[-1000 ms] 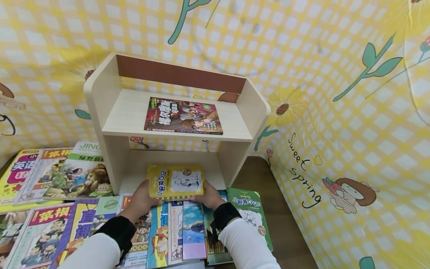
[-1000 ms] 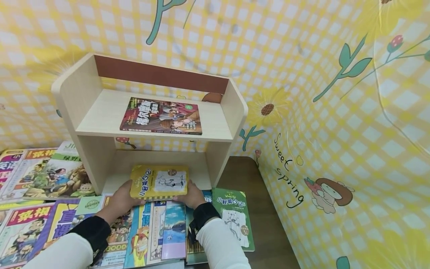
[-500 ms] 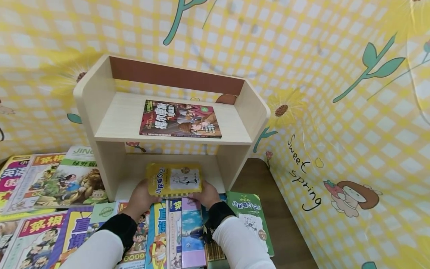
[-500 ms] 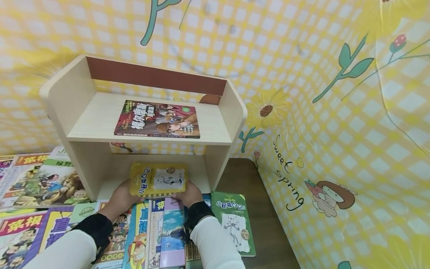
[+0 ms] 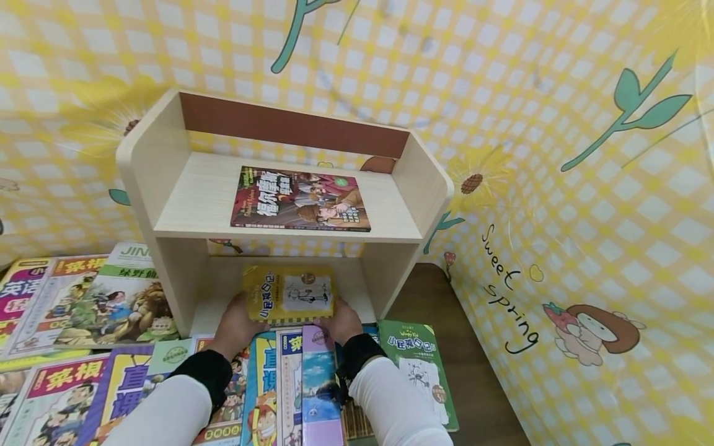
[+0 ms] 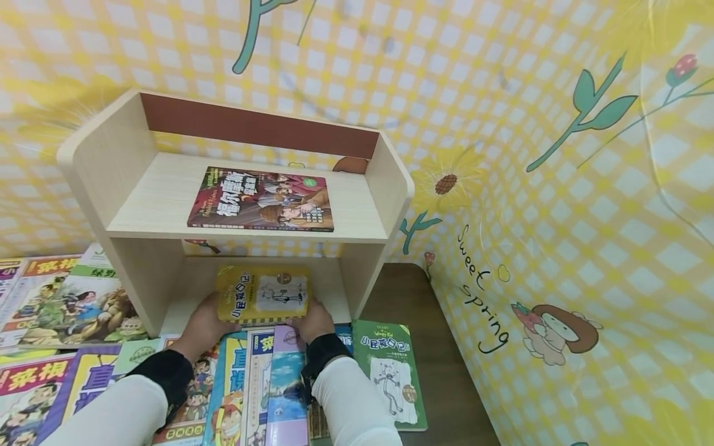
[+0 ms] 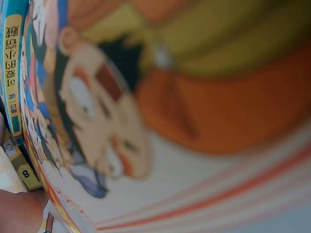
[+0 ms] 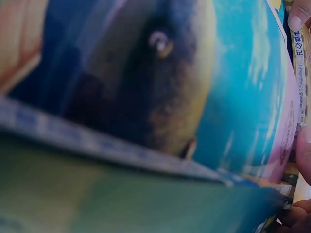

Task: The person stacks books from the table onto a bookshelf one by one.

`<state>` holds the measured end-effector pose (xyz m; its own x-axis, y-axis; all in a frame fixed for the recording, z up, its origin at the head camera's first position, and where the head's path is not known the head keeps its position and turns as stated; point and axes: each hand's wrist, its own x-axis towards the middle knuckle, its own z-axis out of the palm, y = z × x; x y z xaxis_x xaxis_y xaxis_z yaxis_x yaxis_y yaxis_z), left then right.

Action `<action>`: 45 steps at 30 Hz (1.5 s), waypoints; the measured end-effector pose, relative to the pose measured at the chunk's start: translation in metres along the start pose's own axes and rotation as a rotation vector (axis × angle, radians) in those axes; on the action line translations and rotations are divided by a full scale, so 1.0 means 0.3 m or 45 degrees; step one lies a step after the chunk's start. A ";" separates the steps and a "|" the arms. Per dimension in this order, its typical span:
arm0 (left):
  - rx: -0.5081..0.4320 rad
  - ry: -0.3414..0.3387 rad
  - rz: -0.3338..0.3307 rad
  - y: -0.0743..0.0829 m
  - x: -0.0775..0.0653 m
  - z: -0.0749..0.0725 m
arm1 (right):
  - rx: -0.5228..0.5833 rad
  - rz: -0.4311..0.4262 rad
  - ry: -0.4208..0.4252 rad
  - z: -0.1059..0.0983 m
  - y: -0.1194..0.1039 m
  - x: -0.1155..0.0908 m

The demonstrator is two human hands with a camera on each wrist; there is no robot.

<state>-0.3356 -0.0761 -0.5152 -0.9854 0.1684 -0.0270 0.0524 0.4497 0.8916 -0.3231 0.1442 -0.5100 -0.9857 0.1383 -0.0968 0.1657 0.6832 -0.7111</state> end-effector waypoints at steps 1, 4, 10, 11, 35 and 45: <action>0.002 0.000 0.000 -0.001 0.001 0.001 | -0.006 -0.003 0.002 0.001 0.000 0.000; 0.022 0.012 0.003 -0.008 0.004 0.006 | -0.015 -0.017 0.005 0.001 -0.004 -0.003; 0.070 0.021 -0.010 -0.017 0.011 0.017 | -0.123 -0.033 0.015 0.005 -0.002 -0.007; 0.074 0.021 -0.015 -0.017 0.010 0.018 | -0.139 -0.036 0.020 0.005 -0.001 -0.007; 0.352 -0.013 0.224 0.051 -0.074 -0.125 | 0.116 -0.075 -0.266 -0.193 -0.074 -0.173; 0.514 0.013 0.216 0.120 -0.275 -0.173 | 0.153 -0.096 -0.210 -0.343 0.016 -0.385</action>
<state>-0.2608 -0.1193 -0.4573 -0.9586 0.2621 0.1110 0.2713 0.7236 0.6347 -0.2051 0.2055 -0.4306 -0.9887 -0.0361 -0.1455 0.0956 0.5955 -0.7977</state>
